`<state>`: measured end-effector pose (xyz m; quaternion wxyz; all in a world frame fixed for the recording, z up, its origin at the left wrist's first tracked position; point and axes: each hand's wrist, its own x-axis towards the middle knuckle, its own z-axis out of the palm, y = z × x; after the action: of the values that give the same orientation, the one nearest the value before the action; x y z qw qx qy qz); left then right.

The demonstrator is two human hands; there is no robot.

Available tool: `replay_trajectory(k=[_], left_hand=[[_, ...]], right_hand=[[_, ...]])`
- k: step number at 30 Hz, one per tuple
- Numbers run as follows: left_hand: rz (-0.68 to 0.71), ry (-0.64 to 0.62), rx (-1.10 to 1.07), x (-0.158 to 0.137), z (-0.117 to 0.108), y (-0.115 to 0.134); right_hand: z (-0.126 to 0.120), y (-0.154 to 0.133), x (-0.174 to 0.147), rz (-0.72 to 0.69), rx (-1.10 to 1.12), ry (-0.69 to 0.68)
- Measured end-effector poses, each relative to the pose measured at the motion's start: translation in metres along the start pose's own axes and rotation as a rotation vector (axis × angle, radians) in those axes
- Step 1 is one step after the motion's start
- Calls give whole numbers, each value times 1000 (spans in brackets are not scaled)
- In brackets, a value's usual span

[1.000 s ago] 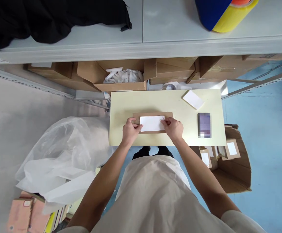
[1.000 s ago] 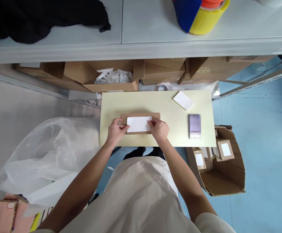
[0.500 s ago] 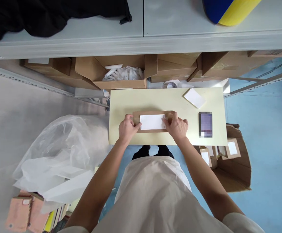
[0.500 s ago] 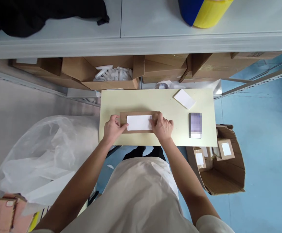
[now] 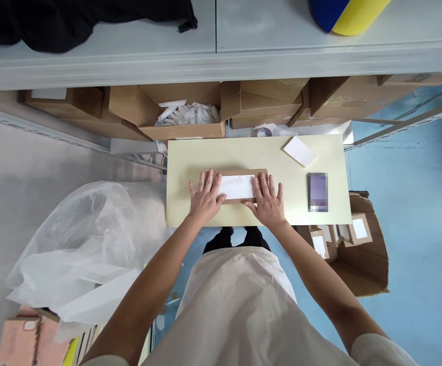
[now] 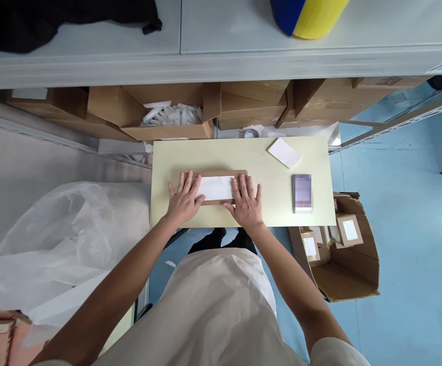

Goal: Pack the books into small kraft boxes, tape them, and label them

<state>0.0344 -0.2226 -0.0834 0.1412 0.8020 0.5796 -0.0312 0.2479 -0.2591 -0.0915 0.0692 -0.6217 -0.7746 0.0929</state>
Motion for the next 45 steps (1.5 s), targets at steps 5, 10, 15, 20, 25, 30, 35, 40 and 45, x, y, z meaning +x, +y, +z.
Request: replay_trajectory(k=[5, 10, 15, 20, 25, 30, 35, 40, 45], left_hand=[[-7, -1, 7, -2, -1, -1], [-5, 20, 5, -3, -1, 0], [83, 30, -25, -5, -4, -7], [-153, 10, -281, -8, 5, -27], [-218, -46, -738, -9, 25, -43], [-230, -61, -916, -13, 18, -48], [-262, -64, -986, -16, 16, -51], [-339, -49, -940, -15, 23, -55], [-377, -56, -989, -14, 16, -43]], right_hand=[[1, -6, -15, -204, 9, -78], [-1, -27, -12, -82, 1, -54], [-5, -30, 6, -82, 0, -81], [-3, -8, -3, 135, 47, -61], [4, 3, -15, 250, 307, 5], [-2, 9, -22, 451, 423, -29], [-17, 17, -28, 496, 462, -124], [-25, 33, -21, 556, 596, -182], [-30, 46, 5, 646, 870, -349]])
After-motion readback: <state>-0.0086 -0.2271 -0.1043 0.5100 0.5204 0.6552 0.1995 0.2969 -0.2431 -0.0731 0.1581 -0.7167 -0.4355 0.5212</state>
